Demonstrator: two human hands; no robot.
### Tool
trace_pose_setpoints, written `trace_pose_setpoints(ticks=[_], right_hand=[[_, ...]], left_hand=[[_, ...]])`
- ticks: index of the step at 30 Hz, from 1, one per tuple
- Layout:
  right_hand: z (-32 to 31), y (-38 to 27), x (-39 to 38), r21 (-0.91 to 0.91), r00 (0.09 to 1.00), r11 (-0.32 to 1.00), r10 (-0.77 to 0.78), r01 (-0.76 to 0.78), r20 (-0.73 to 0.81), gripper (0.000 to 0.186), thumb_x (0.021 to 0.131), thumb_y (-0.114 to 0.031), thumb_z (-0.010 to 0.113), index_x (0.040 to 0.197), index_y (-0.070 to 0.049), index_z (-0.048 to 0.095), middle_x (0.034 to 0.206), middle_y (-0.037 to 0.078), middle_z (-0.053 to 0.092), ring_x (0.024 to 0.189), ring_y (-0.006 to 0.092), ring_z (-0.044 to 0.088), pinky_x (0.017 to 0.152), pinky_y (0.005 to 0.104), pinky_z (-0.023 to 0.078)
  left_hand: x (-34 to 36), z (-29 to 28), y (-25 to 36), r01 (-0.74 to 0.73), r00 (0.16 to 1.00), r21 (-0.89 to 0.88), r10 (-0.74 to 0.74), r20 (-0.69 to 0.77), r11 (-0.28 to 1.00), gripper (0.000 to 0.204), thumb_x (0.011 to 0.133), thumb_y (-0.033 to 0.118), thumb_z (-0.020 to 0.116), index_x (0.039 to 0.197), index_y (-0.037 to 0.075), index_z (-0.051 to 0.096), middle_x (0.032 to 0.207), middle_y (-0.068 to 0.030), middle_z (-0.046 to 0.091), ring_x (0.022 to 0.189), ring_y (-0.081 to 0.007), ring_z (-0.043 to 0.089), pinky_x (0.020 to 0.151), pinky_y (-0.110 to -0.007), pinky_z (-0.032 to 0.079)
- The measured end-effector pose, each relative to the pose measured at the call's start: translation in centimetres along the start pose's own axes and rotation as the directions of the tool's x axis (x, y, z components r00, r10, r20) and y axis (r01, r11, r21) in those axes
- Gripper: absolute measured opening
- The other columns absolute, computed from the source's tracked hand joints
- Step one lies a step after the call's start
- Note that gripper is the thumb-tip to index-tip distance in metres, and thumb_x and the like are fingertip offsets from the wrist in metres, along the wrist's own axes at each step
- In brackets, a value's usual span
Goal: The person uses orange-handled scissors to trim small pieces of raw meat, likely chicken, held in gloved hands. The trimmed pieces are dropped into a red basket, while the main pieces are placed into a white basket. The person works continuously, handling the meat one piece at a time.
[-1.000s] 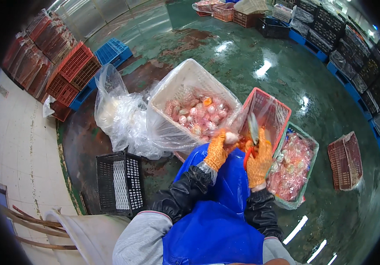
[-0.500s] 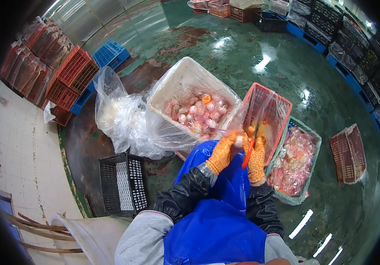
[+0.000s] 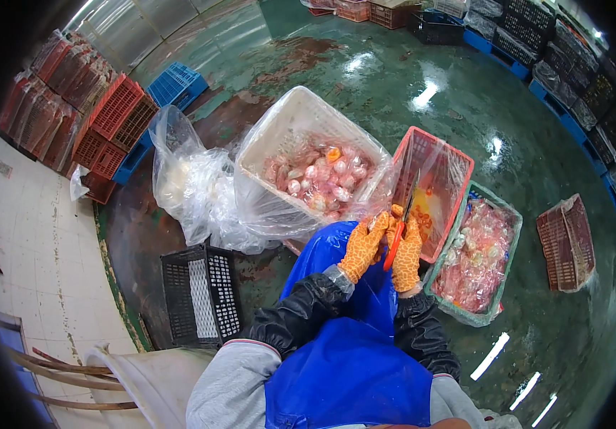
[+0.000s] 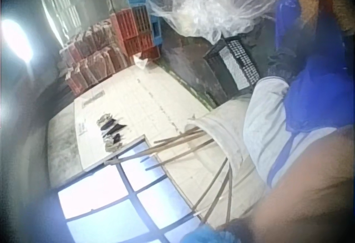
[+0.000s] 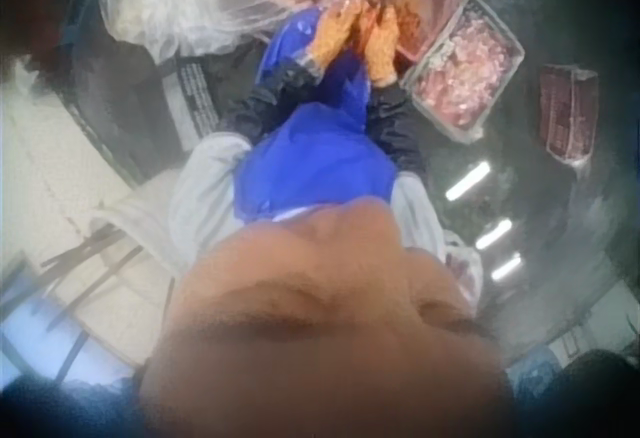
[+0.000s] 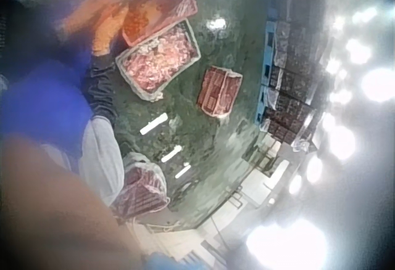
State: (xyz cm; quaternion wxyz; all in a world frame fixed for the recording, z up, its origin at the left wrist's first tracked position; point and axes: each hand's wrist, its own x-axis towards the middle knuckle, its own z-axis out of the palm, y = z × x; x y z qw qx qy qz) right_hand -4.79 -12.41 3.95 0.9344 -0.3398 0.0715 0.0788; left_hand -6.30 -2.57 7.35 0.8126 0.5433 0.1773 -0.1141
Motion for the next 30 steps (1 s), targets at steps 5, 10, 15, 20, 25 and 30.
trace_pose_setpoints(ticks=[5, 10, 15, 20, 25, 30], right_hand=[[1.6, -0.9, -0.7, -0.417, 0.983, 0.892, -0.179, 0.176, 0.033, 0.027, 0.091, -0.013, 0.045, 0.115, -0.001, 0.048, 0.095, 0.002, 0.052, 0.085, 0.0087, 0.05, 0.074, 0.0195, 0.045], [-1.5, -2.4, -1.6, -0.298, 0.99, 0.952, 0.099, -0.066, 0.096, 0.039, 0.083, -0.01, 0.058, 0.118, 0.0, 0.044, 0.085, 0.002, 0.049, 0.076, 0.0088, 0.049, 0.068, 0.0181, 0.043], [0.4, -2.7, -3.6, -0.886, 0.99, 0.452, 0.029, 0.108, 0.136, 0.058, 0.074, -0.026, 0.07, 0.119, 0.002, 0.045, 0.088, 0.007, 0.053, 0.077, 0.0133, 0.051, 0.071, 0.0263, 0.044], [2.0, -3.4, -3.4, -0.904, 0.986, 0.406, 0.034, 0.134, 0.161, 0.053, 0.075, -0.027, 0.069, 0.117, -0.002, 0.049, 0.093, 0.009, 0.057, 0.081, 0.0148, 0.052, 0.073, 0.0278, 0.044], [0.2, -2.9, -3.2, -0.886, 0.985, 0.463, 0.144, 0.017, 0.094, 0.044, 0.079, -0.026, 0.064, 0.115, -0.003, 0.05, 0.078, 0.003, 0.056, 0.066, 0.009, 0.05, 0.06, 0.0229, 0.042], [0.3, -2.6, -1.8, -0.869, 0.929, 0.327, -0.14, 0.371, 0.343, 0.038, 0.082, -0.029, 0.061, 0.111, -0.007, 0.052, 0.067, -0.003, 0.054, 0.054, 0.0032, 0.045, 0.042, 0.019, 0.036]], left_hand=[[0.2, -0.4, 0.5, -0.047, 0.998, 0.081, 0.05, -0.034, 0.996, 0.037, 0.084, 0.046, 0.053, 0.093, 0.011, 0.052, 0.051, 0.0012, 0.047, 0.034, -0.0089, 0.039, 0.03, -0.023, 0.028], [2.5, -1.4, 2.8, -0.063, 0.948, -0.022, 0.053, -0.313, 0.998, 0.046, 0.083, 0.056, 0.046, 0.07, 0.012, 0.052, 0.048, -0.0013, 0.047, 0.035, -0.0093, 0.041, 0.03, -0.021, 0.029], [3.0, -0.9, 3.0, -0.157, 0.936, -0.023, 0.141, -0.321, 0.987, 0.045, 0.083, 0.056, 0.046, 0.07, 0.013, 0.051, 0.049, -0.0018, 0.048, 0.036, -0.0095, 0.043, 0.03, -0.021, 0.03], [2.9, 0.6, 2.0, -0.141, 0.945, -0.069, 0.114, -0.308, 0.988, 0.043, 0.081, 0.049, 0.055, 0.075, 0.007, 0.05, 0.052, -0.0029, 0.049, 0.037, -0.011, 0.044, 0.031, -0.024, 0.033], [2.2, 0.9, 3.0, -0.042, 0.963, -0.059, 0.025, -0.269, 0.997, 0.038, 0.083, 0.042, 0.056, 0.086, 0.004, 0.052, 0.071, -0.003, 0.055, 0.055, -0.01, 0.052, 0.04, -0.024, 0.041], [3.8, 1.1, 0.5, -0.26, 0.949, -0.003, 0.255, -0.186, 0.966, 0.03, 0.088, 0.032, 0.053, 0.093, 0.003, 0.054, 0.073, -0.0015, 0.056, 0.063, -0.0086, 0.053, 0.054, -0.022, 0.044]])
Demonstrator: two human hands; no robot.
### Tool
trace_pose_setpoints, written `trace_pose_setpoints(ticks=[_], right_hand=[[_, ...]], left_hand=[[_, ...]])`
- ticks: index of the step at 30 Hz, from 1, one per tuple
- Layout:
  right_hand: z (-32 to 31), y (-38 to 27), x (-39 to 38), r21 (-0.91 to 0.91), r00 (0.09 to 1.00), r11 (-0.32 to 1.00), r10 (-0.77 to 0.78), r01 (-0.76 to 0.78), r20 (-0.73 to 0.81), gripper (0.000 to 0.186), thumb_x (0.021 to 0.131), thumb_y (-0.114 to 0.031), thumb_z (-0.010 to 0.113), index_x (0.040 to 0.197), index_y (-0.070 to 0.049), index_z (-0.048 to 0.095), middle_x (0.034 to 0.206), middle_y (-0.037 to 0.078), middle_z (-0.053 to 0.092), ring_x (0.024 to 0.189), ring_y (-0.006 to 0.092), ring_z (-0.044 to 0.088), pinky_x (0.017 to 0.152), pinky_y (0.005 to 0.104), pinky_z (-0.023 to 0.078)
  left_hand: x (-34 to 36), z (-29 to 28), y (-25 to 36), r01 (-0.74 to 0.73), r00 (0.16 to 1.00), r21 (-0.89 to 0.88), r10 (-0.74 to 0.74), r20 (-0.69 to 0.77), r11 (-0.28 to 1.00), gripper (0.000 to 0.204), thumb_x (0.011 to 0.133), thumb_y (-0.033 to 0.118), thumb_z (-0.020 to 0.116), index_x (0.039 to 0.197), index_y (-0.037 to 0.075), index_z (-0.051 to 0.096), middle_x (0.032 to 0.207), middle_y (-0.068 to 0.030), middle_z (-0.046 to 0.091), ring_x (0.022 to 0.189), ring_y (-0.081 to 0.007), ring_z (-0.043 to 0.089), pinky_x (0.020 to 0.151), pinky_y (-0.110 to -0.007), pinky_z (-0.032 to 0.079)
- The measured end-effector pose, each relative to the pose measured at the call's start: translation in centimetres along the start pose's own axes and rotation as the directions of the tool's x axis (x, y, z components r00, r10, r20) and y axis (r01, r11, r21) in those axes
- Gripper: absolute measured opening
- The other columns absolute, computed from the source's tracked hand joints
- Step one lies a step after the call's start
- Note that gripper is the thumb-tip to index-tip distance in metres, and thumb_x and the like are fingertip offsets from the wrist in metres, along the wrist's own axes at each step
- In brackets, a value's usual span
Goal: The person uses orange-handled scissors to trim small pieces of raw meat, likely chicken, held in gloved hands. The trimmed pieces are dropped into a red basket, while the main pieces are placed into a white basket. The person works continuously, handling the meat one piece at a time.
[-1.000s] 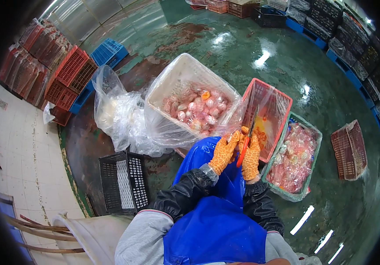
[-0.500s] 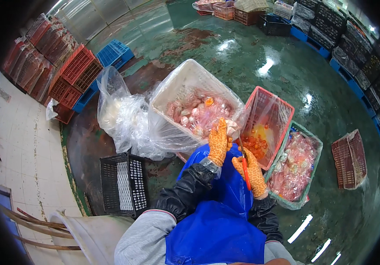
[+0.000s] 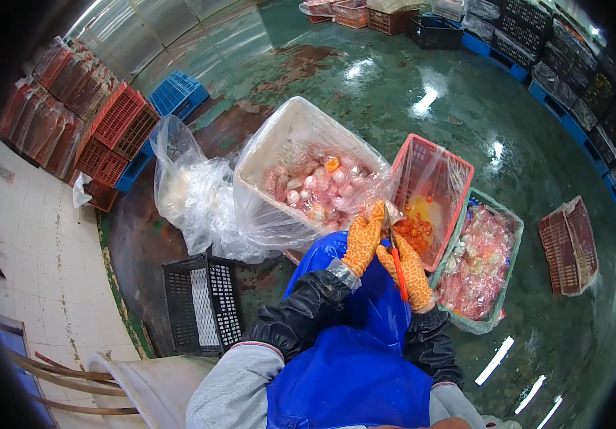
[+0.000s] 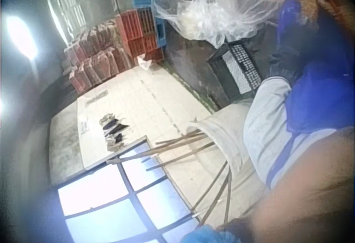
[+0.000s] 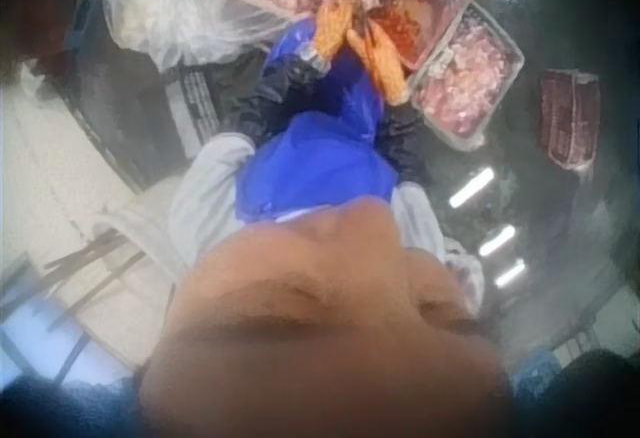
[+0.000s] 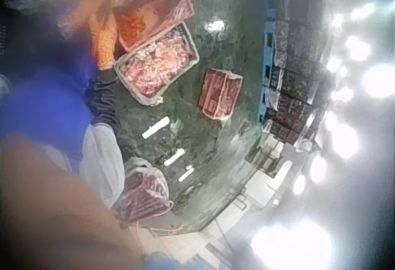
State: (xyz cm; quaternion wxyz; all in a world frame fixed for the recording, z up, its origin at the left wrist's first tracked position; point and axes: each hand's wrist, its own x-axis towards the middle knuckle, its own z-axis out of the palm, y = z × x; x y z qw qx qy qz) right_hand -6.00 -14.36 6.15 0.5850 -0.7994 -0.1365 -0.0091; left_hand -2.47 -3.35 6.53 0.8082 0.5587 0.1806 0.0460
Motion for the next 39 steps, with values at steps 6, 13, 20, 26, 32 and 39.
trace_pose_setpoints(ticks=[6, 13, 20, 26, 32, 39], right_hand=[[-2.7, -4.3, -0.4, 0.291, 0.822, 0.769, 0.515, -0.569, 0.245, 0.041, 0.084, -0.039, 0.056, 0.108, -0.006, 0.053, 0.064, 0.001, 0.053, 0.045, 0.0065, 0.045, 0.036, 0.0187, 0.035], [-4.5, -0.6, -0.8, 0.64, 0.786, 0.457, 0.35, -0.618, 0.51, 0.052, 0.091, -0.045, 0.037, 0.111, 0.001, 0.05, 0.066, 0.006, 0.052, 0.047, 0.0087, 0.042, 0.04, 0.019, 0.036], [-3.3, -0.6, 1.0, 0.826, 0.783, 0.039, 0.347, -0.562, 0.517, 0.059, 0.089, -0.052, 0.034, 0.11, 0.001, 0.049, 0.066, 0.009, 0.052, 0.046, 0.0122, 0.044, 0.037, 0.0198, 0.037], [-3.4, 2.2, 2.5, 0.768, 0.735, 0.013, 0.302, -0.64, 0.607, 0.051, 0.087, -0.05, 0.041, 0.095, -0.001, 0.053, 0.066, 0.011, 0.055, 0.044, 0.0143, 0.049, 0.036, 0.0226, 0.042], [-4.4, 1.5, 1.5, 0.578, 0.746, 0.501, 0.58, -0.644, 0.329, 0.045, 0.086, -0.049, 0.045, 0.09, -0.005, 0.055, 0.068, 0.007, 0.057, 0.048, 0.0116, 0.051, 0.041, 0.0203, 0.043], [-8.7, 11.3, -7.1, -0.113, 0.937, 0.988, 0.063, -0.108, -0.344, 0.031, 0.088, -0.019, 0.048, 0.111, 0.0, 0.051, 0.092, 0.009, 0.057, 0.074, 0.0149, 0.055, 0.061, 0.0243, 0.049]], left_hand=[[0.7, -0.4, 2.2, 0.249, 0.939, -0.05, -0.229, 0.257, 0.967, 0.032, 0.088, 0.042, 0.049, 0.086, 0.01, 0.054, 0.058, -0.0001, 0.051, 0.037, -0.0083, 0.04, 0.03, -0.022, 0.027], [0.8, 0.5, 2.7, 0.397, 0.892, -0.206, -0.324, 0.316, 0.894, 0.024, 0.09, 0.035, 0.047, 0.083, 0.012, 0.054, 0.054, 0.0034, 0.048, 0.036, -0.0052, 0.039, 0.029, -0.017, 0.029], [3.1, 1.3, 0.8, 0.328, 0.933, -0.196, -0.285, 0.218, 0.924, 0.019, 0.087, 0.03, 0.051, 0.09, 0.012, 0.054, 0.059, 0.0013, 0.05, 0.038, -0.0074, 0.039, 0.031, -0.022, 0.037], [4.8, 1.3, -0.1, -0.028, 0.979, 0.48, -0.074, 0.192, 0.877, 0.039, 0.084, 0.036, 0.054, 0.1, 0.001, 0.05, 0.078, -0.018, 0.058, 0.066, -0.0275, 0.061, 0.048, -0.037, 0.046], [5.2, 2.1, -2.3, -0.057, 0.956, 0.693, -0.16, 0.245, 0.719, 0.053, 0.082, 0.033, 0.061, 0.121, 0.003, 0.041, 0.091, -0.0132, 0.058, 0.085, -0.0202, 0.058, 0.07, -0.033, 0.047], [4.3, -0.9, -1.2, -0.553, 0.822, 0.563, 0.296, 0.486, 0.614, 0.068, 0.078, 0.03, 0.065, 0.13, 0.003, 0.031, 0.117, -0.0177, 0.047, 0.108, -0.0304, 0.048, 0.091, -0.041, 0.039]])
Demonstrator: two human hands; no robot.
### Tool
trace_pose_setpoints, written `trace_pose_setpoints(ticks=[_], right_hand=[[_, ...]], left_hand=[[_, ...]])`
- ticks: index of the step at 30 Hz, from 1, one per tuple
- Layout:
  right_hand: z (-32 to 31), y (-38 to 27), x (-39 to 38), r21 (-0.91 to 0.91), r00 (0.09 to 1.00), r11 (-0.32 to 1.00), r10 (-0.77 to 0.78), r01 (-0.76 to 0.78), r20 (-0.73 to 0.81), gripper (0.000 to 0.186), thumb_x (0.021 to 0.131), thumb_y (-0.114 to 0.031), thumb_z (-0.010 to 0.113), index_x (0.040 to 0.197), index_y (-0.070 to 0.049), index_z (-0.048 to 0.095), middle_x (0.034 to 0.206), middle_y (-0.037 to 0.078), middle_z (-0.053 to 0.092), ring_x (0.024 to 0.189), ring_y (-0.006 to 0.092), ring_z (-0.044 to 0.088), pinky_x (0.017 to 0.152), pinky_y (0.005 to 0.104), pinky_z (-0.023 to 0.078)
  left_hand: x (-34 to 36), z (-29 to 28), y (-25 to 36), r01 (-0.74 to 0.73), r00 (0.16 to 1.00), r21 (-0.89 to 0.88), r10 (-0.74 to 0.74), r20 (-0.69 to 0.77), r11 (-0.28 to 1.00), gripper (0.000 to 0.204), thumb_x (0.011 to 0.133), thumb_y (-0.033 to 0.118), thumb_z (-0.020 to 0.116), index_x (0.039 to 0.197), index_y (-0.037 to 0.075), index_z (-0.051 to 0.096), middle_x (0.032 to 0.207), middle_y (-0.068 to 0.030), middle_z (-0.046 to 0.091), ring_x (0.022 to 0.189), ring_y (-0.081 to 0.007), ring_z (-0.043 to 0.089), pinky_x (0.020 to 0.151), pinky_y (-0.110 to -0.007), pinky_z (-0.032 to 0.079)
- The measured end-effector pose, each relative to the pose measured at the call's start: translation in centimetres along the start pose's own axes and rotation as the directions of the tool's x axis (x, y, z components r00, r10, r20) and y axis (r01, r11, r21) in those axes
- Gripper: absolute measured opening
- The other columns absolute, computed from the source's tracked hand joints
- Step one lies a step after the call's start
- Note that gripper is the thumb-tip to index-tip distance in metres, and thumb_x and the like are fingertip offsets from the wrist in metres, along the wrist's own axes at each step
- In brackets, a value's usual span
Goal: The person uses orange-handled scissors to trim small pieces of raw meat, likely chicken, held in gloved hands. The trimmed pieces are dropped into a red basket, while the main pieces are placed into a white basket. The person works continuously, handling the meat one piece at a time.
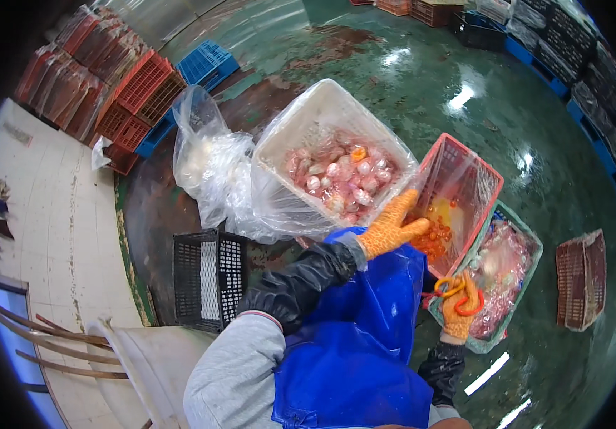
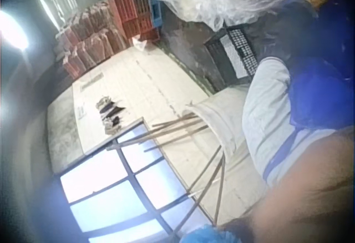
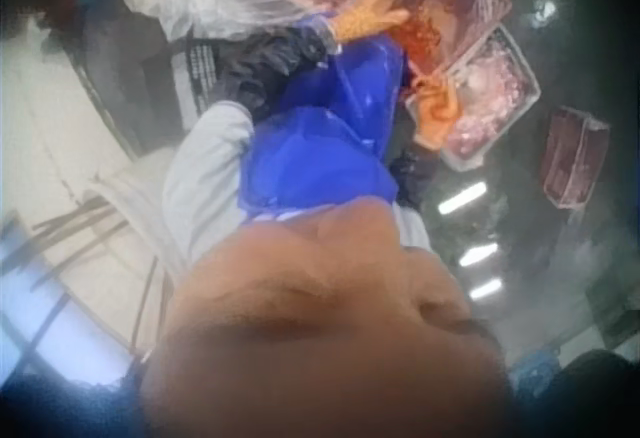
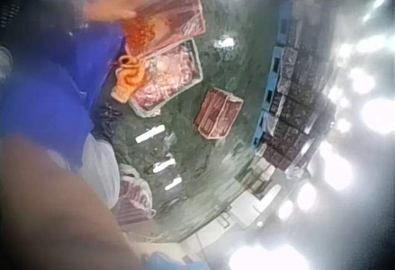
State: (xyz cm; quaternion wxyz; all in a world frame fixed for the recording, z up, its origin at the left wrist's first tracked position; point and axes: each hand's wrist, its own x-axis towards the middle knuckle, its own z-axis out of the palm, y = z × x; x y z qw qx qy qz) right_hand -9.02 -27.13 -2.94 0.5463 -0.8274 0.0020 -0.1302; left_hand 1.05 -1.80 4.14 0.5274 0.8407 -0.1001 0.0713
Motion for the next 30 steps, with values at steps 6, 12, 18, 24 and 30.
trace_pose_setpoints(ticks=[6, 12, 18, 24, 30], right_hand=[[-2.4, 2.3, -4.8, 0.842, 0.777, 0.25, 0.567, -0.478, 0.273, 0.029, 0.088, -0.01, 0.045, 0.116, -0.001, 0.049, 0.098, 0.014, 0.057, 0.089, 0.02, 0.055, 0.078, 0.0318, 0.047], [-0.3, -2.8, -2.3, 0.686, 0.804, 0.505, 0.559, -0.524, 0.203, 0.036, 0.086, -0.02, 0.051, 0.118, -0.002, 0.049, 0.092, 0.011, 0.058, 0.078, 0.0163, 0.056, 0.07, 0.0263, 0.047], [1.3, -1.0, -1.9, 0.866, 0.787, 0.224, 0.559, -0.447, 0.261, 0.034, 0.085, -0.02, 0.054, 0.113, -0.002, 0.048, 0.086, 0.013, 0.057, 0.068, 0.0179, 0.053, 0.063, 0.0293, 0.046], [0.4, -0.3, -6.2, 0.922, 0.617, 0.001, 0.744, -0.388, 0.258, 0.032, 0.083, -0.015, 0.058, 0.11, -0.003, 0.047, 0.089, 0.017, 0.058, 0.069, 0.0245, 0.058, 0.066, 0.036, 0.051], [-3.6, 0.1, -12.5, 0.956, 0.507, 0.143, 0.862, -0.257, 0.007, 0.036, 0.081, -0.013, 0.06, 0.112, -0.006, 0.042, 0.085, 0.016, 0.057, 0.065, 0.0214, 0.056, 0.06, 0.0334, 0.049]], left_hand=[[1.9, -8.2, -8.4, 0.2, 0.952, 0.853, 0.112, -0.286, 0.482, 0.08, 0.069, 0.05, 0.058, 0.131, 0.006, 0.033, 0.133, -0.0166, 0.032, 0.118, -0.0363, 0.032, 0.098, -0.045, 0.025], [6.1, -12.6, -12.5, 0.548, 0.81, 0.438, -0.583, -0.063, 0.713, 0.057, 0.077, 0.047, 0.051, 0.117, 0.008, 0.05, 0.112, -0.015, 0.052, 0.106, -0.0254, 0.046, 0.082, -0.038, 0.041], [5.6, -7.6, -15.8, 0.498, 0.863, -0.715, -0.363, 0.351, 0.491, 0.018, 0.086, 0.021, 0.053, 0.092, 0.005, 0.059, 0.083, -0.0076, 0.06, 0.077, -0.0162, 0.055, 0.069, -0.03, 0.047], [3.6, 6.3, 1.8, 0.545, 0.819, -0.564, -0.248, 0.518, 0.621, 0.019, 0.086, 0.02, 0.057, 0.087, 0.002, 0.059, 0.077, -0.0035, 0.059, 0.068, -0.0094, 0.053, 0.061, -0.023, 0.045], [-1.3, 16.0, 5.6, 0.451, 0.615, -0.095, -0.232, 0.753, 0.887, 0.048, 0.081, 0.036, 0.061, 0.106, -0.003, 0.049, 0.1, -0.0106, 0.054, 0.088, -0.0156, 0.052, 0.073, -0.026, 0.044]])
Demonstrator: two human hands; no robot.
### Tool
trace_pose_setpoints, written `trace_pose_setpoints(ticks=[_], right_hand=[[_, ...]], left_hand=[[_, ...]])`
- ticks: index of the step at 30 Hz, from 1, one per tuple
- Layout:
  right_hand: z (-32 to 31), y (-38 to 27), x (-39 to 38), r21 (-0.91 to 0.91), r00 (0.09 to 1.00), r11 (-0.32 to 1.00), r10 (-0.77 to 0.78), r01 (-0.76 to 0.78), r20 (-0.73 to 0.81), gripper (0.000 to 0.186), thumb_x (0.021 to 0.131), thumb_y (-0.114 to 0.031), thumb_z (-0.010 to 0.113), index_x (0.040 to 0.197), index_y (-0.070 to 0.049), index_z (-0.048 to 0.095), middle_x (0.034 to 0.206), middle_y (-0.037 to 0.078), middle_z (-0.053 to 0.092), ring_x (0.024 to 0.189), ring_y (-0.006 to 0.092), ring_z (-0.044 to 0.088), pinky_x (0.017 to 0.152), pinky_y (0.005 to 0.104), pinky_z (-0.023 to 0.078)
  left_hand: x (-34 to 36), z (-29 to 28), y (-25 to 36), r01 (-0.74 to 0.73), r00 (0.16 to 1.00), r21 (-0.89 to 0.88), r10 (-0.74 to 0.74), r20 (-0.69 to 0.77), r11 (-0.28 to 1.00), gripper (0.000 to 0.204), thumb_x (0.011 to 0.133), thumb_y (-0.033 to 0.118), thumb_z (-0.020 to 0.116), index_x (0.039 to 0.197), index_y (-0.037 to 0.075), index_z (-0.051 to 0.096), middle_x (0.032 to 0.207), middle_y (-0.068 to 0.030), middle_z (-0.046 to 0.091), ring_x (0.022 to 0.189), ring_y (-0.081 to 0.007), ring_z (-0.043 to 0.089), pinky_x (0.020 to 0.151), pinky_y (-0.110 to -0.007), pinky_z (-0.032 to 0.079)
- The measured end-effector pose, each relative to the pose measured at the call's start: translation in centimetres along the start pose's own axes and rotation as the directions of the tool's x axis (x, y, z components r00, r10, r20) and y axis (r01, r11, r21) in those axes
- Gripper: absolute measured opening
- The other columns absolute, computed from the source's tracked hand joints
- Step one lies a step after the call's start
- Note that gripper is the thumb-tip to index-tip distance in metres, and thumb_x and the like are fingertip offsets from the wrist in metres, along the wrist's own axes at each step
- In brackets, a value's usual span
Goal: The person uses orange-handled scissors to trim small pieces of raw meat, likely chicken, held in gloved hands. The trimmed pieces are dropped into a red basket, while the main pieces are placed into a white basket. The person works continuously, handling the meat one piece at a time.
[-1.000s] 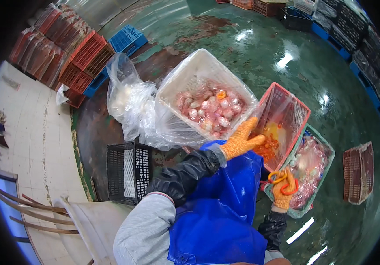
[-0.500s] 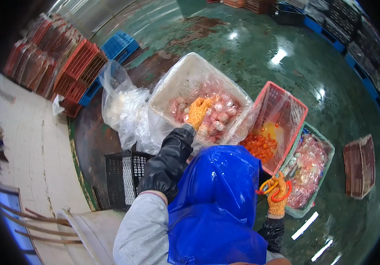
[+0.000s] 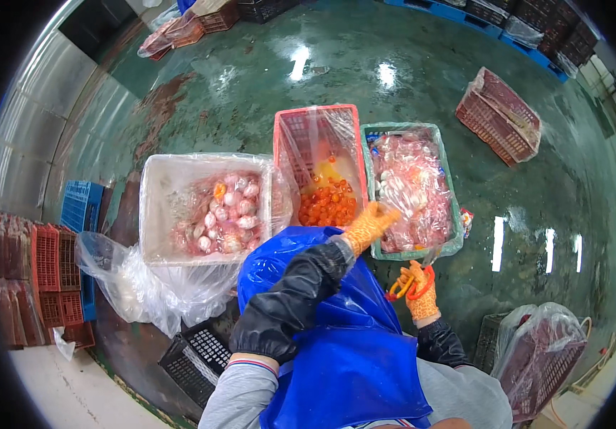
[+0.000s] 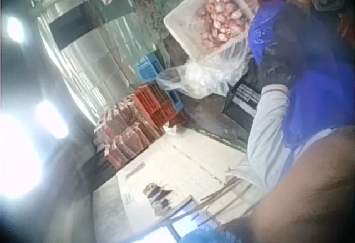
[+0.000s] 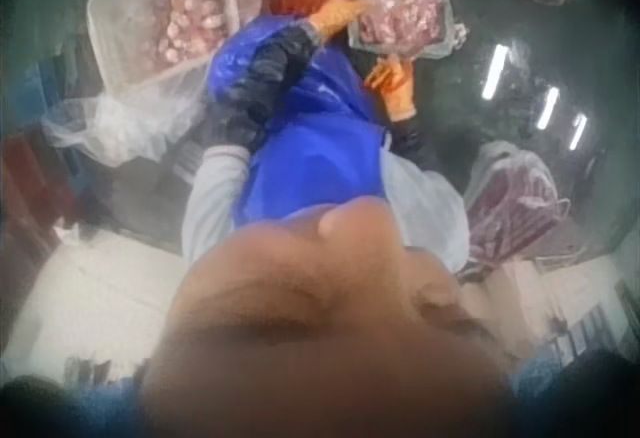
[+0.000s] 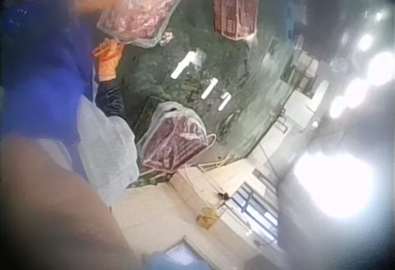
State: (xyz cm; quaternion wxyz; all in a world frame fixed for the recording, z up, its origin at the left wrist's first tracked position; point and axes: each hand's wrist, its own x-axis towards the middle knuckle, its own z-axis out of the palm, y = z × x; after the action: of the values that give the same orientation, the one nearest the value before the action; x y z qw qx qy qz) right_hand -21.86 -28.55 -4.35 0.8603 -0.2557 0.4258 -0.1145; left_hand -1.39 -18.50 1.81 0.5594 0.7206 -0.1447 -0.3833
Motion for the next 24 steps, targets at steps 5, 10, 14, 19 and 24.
trace_pose_setpoints(ticks=[5, 10, 14, 19, 24], right_hand=[[-1.9, -0.9, -0.5, -0.025, 0.997, 1.0, -0.022, 0.02, -0.075, 0.033, 0.081, -0.015, 0.06, 0.109, -0.007, 0.044, 0.083, 0.013, 0.058, 0.064, 0.0208, 0.056, 0.061, 0.0341, 0.05], [-1.4, 0.1, 1.7, -0.097, 0.998, 0.994, -0.056, 0.055, -0.008, 0.028, 0.082, -0.018, 0.06, 0.103, -0.005, 0.048, 0.082, 0.013, 0.057, 0.064, 0.0198, 0.054, 0.061, 0.0334, 0.049], [-3.9, 0.4, 5.4, -0.067, 0.985, 0.996, 0.067, -0.056, 0.161, 0.022, 0.087, -0.021, 0.05, 0.102, -0.004, 0.05, 0.092, 0.011, 0.056, 0.084, 0.023, 0.055, 0.07, 0.0338, 0.048], [-2.3, -1.2, 10.0, -0.296, 0.987, 0.955, 0.013, 0.036, 0.161, 0.02, 0.085, -0.025, 0.05, 0.09, -0.005, 0.053, 0.073, 0.007, 0.055, 0.055, 0.0172, 0.049, 0.056, 0.0324, 0.046], [-3.4, -2.2, 11.6, -0.361, 0.987, 0.931, 0.1, -0.049, 0.125, 0.025, 0.086, -0.031, 0.046, 0.093, -0.008, 0.052, 0.076, 0.006, 0.057, 0.054, 0.0155, 0.05, 0.051, 0.033, 0.045]], left_hand=[[-2.2, 0.4, -0.1, -0.03, 0.996, -0.202, 0.047, 0.08, 0.979, 0.058, 0.082, 0.035, 0.059, 0.123, -0.002, 0.039, 0.119, -0.0138, 0.048, 0.106, -0.0185, 0.048, 0.084, -0.029, 0.043], [-5.0, -5.8, -3.7, -0.09, 0.995, -0.463, 0.094, -0.015, 0.882, 0.053, 0.086, 0.03, 0.057, 0.126, 0.004, 0.037, 0.122, -0.0113, 0.046, 0.109, -0.0167, 0.047, 0.084, -0.029, 0.042], [-9.3, -12.8, -3.1, -0.095, 0.915, -0.147, 0.028, -0.403, 0.985, 0.046, 0.085, 0.029, 0.058, 0.122, 0.005, 0.042, 0.11, -0.0086, 0.053, 0.097, -0.0153, 0.051, 0.08, -0.026, 0.043], [-12.2, -22.7, -9.9, 0.02, 0.731, 0.085, 0.044, -0.681, 0.996, 0.056, 0.079, 0.041, 0.06, 0.116, 0.001, 0.045, 0.1, -0.0159, 0.056, 0.089, -0.0269, 0.055, 0.076, -0.036, 0.044], [-11.1, -26.2, -8.9, 0.405, 0.575, 0.611, 0.33, -0.749, 0.68, 0.07, 0.07, 0.048, 0.062, 0.118, 0.002, 0.043, 0.109, -0.0162, 0.052, 0.094, -0.0352, 0.052, 0.075, -0.043, 0.042]])
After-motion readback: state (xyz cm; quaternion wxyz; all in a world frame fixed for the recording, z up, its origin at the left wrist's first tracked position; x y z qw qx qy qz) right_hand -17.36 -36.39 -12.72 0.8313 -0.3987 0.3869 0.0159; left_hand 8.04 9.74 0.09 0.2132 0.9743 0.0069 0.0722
